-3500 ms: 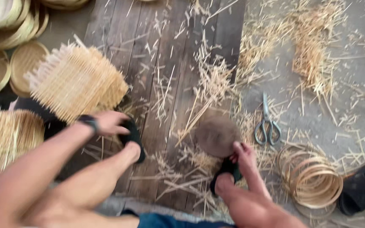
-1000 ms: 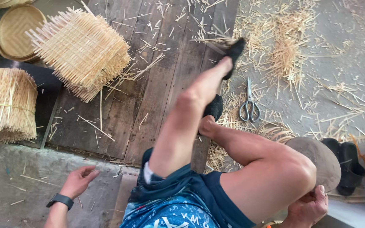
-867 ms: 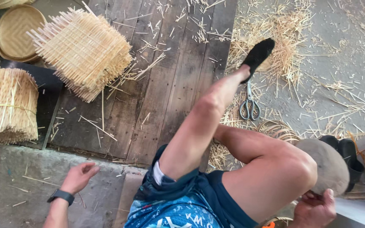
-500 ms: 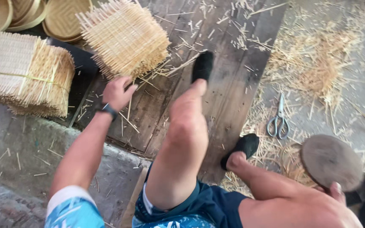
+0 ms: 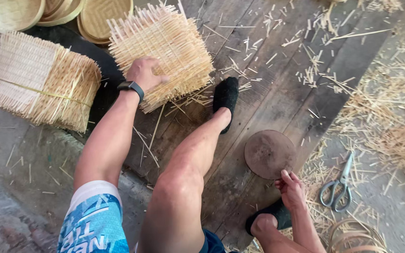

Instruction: The person sits on the floor and uses shears to trim the edges of a square bamboo weave placed over a circular wooden mold. The person repeatedly picks up a weave, trims it to a circular shape, and sets it aside.

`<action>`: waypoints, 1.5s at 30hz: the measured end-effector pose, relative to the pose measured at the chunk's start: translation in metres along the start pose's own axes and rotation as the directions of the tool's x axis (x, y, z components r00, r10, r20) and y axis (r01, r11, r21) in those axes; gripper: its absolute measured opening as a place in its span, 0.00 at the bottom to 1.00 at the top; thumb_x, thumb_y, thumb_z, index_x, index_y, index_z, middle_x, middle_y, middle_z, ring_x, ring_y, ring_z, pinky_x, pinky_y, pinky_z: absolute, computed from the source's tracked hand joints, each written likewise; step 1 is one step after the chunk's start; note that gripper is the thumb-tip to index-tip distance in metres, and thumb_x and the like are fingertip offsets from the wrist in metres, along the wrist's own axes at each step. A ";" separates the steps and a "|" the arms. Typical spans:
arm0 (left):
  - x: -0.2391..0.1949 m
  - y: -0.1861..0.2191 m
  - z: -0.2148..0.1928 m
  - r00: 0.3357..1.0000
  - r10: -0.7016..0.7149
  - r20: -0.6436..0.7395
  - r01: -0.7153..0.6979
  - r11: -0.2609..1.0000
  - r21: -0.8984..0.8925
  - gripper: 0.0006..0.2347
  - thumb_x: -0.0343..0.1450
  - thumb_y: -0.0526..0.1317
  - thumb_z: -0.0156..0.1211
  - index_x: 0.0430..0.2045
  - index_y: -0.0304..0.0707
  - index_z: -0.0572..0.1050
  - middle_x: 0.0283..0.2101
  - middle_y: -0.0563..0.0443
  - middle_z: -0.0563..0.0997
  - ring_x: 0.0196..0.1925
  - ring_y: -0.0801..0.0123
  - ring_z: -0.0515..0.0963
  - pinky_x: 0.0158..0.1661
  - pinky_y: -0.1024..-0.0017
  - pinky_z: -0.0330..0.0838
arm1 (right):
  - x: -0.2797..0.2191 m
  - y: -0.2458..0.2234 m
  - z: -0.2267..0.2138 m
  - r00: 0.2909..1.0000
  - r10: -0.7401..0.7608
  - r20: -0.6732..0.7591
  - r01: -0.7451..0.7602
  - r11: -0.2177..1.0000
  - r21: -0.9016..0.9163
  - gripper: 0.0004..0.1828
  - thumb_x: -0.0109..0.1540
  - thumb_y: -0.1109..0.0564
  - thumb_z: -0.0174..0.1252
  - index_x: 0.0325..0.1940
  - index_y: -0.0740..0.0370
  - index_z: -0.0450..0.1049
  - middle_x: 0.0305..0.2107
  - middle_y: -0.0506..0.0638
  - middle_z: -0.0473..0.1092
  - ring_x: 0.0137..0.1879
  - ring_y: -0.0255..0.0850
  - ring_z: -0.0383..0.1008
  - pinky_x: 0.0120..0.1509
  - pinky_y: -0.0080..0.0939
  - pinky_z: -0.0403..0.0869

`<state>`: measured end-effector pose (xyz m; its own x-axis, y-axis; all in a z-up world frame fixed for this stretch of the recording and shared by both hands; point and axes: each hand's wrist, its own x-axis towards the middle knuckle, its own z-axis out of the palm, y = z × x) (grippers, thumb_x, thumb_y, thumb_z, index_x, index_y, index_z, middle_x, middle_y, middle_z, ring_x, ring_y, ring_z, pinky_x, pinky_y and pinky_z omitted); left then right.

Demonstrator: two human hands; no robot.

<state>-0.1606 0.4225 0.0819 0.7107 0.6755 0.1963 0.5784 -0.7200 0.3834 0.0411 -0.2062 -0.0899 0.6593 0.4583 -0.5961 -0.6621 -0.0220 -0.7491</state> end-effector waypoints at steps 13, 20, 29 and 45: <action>0.006 -0.066 -0.031 0.843 -0.322 -0.432 0.352 0.936 -0.010 0.06 0.63 0.40 0.76 0.19 0.40 0.85 0.32 0.35 0.83 0.38 0.47 0.81 0.45 0.60 0.74 | -0.038 0.027 -0.037 0.993 -0.062 -0.102 0.076 0.987 0.138 0.16 0.70 0.52 0.55 0.56 0.65 0.73 0.37 0.55 0.77 0.37 0.39 0.77 0.38 0.36 0.76; 0.014 0.099 -0.104 0.924 0.167 -0.345 -0.336 0.785 -0.520 0.05 0.81 0.27 0.63 0.43 0.31 0.72 0.41 0.51 0.79 0.41 0.73 0.77 0.46 0.75 0.75 | -0.065 -0.025 -0.020 0.942 -0.243 -0.230 0.233 0.970 -0.072 0.19 0.73 0.50 0.54 0.59 0.68 0.73 0.38 0.53 0.76 0.40 0.38 0.75 0.42 0.37 0.72; -0.113 0.293 0.129 0.858 0.217 0.465 0.312 0.500 -0.808 0.03 0.71 0.31 0.64 0.32 0.36 0.76 0.33 0.54 0.81 0.36 0.76 0.79 0.40 0.75 0.77 | -0.056 -0.089 0.020 0.997 -0.039 -0.066 0.043 0.998 0.051 0.20 0.65 0.49 0.55 0.57 0.62 0.74 0.42 0.48 0.78 0.43 0.36 0.78 0.47 0.37 0.78; -0.160 0.237 0.229 0.736 -0.041 0.676 0.582 0.548 -0.601 0.28 0.58 0.29 0.77 0.51 0.23 0.68 0.38 0.44 0.82 0.38 0.71 0.82 0.39 0.73 0.80 | -0.019 -0.034 0.009 0.960 -0.183 -0.213 0.174 0.983 -0.063 0.18 0.57 0.60 0.68 0.50 0.68 0.76 0.38 0.50 0.79 0.41 0.34 0.79 0.48 0.35 0.78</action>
<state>-0.0454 0.1078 -0.0652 0.7700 0.4190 -0.4812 0.4901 0.0946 0.8665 0.0482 -0.2060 -0.0505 0.8300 0.2542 -0.4964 -0.5137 0.0019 -0.8580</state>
